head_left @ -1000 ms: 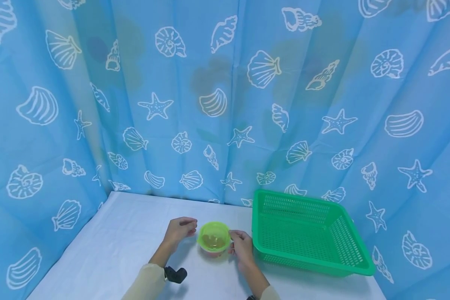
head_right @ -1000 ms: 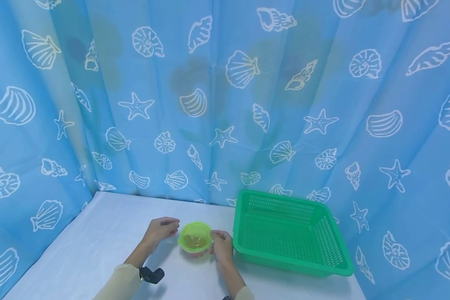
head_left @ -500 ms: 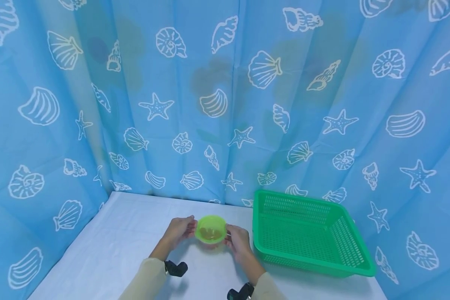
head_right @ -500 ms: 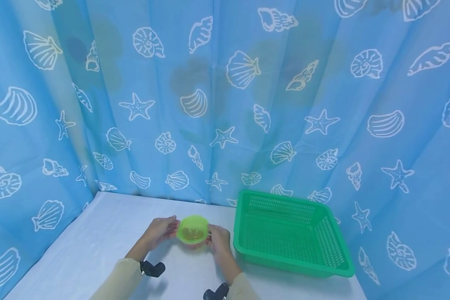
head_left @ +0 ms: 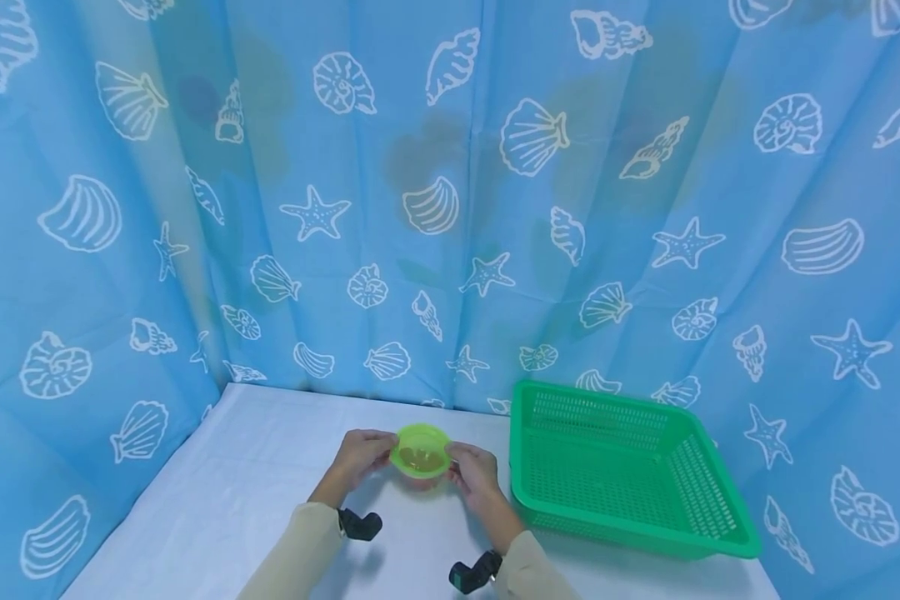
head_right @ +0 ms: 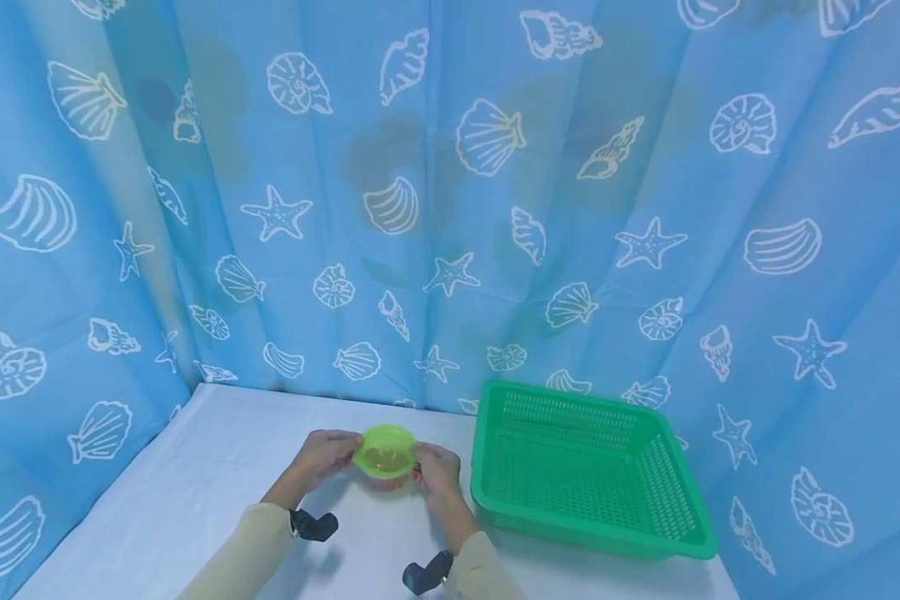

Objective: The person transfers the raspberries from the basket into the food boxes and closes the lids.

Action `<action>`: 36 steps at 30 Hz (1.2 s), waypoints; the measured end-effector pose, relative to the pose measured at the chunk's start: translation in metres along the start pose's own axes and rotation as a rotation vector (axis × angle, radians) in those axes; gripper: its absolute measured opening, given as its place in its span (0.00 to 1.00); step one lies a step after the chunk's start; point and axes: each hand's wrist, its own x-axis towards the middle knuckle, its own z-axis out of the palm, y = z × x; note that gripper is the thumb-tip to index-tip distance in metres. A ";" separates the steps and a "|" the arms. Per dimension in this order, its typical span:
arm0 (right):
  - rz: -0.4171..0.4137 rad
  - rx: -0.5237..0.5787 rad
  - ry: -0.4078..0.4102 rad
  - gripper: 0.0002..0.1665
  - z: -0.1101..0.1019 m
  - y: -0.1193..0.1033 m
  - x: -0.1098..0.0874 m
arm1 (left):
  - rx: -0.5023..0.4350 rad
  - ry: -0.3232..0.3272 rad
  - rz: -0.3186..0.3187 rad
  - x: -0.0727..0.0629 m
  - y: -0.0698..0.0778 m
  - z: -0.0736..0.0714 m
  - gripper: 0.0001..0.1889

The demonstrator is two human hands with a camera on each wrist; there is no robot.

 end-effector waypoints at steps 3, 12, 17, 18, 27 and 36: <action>0.000 -0.009 0.008 0.18 0.000 0.000 -0.003 | 0.000 -0.001 -0.023 -0.001 0.001 0.000 0.18; -0.017 -0.017 -0.015 0.19 0.002 -0.001 -0.005 | 0.029 0.031 -0.124 0.003 0.006 0.000 0.18; -0.035 -0.038 -0.035 0.19 0.002 -0.003 -0.006 | 0.040 0.036 -0.117 0.003 0.005 0.001 0.18; -0.037 -0.043 -0.034 0.19 0.002 -0.004 -0.006 | 0.036 0.037 -0.118 0.003 0.004 0.001 0.19; -0.021 -0.066 0.040 0.16 -0.001 0.000 -0.006 | 0.038 -0.003 -0.084 -0.005 0.003 0.006 0.19; -0.021 -0.086 0.059 0.17 0.002 -0.001 -0.007 | 0.081 0.021 -0.055 -0.004 0.003 0.004 0.19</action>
